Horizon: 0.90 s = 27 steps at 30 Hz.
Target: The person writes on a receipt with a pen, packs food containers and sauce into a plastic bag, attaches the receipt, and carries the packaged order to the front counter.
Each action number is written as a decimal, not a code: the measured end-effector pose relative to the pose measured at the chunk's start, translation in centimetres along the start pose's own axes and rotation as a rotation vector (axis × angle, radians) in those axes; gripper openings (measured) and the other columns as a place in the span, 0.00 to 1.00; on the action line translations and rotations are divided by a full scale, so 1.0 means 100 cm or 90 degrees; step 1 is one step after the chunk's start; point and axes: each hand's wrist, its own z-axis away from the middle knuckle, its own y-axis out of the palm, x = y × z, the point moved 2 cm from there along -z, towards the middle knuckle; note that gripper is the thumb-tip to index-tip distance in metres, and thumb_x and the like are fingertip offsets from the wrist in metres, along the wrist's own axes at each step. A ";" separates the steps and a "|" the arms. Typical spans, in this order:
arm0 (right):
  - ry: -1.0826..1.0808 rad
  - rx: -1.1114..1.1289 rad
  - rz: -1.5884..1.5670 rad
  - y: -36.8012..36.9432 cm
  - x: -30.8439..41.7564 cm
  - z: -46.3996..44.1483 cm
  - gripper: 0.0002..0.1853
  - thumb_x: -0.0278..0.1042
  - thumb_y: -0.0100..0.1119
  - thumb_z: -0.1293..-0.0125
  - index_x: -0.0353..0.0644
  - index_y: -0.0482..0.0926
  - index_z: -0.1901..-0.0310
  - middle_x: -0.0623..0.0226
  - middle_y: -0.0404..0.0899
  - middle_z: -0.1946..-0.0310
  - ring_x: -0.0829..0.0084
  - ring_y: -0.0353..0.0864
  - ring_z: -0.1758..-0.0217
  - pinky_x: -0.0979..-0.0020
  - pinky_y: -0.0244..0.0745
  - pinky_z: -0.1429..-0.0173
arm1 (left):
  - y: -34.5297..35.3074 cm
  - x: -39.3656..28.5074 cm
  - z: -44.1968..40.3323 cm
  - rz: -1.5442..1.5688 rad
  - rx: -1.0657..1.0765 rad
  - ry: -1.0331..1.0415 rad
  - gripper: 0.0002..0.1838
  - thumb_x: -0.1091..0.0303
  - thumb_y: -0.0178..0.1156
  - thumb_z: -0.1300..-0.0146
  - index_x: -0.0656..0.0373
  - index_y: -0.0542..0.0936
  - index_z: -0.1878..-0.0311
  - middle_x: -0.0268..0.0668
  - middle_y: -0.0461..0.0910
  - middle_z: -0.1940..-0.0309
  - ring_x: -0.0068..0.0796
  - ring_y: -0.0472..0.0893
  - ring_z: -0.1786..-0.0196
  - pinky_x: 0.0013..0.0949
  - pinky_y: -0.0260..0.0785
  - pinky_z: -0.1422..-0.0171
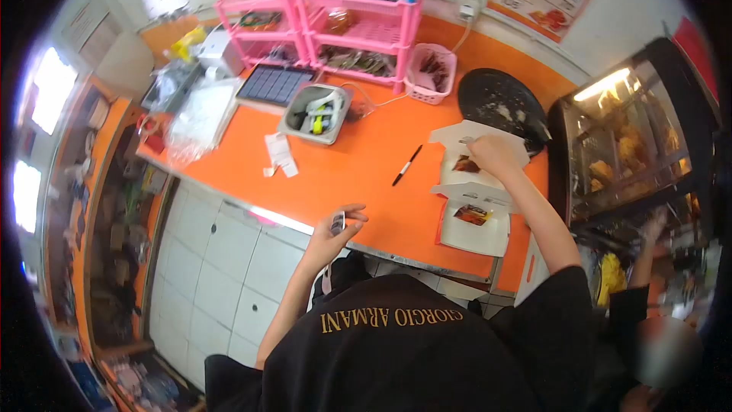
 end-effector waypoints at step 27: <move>0.111 0.253 -1.356 -0.037 0.463 -0.107 0.11 0.37 0.53 0.34 0.36 0.75 0.63 0.67 0.78 0.75 0.81 0.75 0.75 0.81 0.70 0.69 | -0.245 0.036 0.060 0.087 -0.345 0.167 0.40 0.84 0.54 0.43 0.54 0.46 0.32 0.49 0.69 0.46 0.29 0.79 0.56 0.27 0.74 0.58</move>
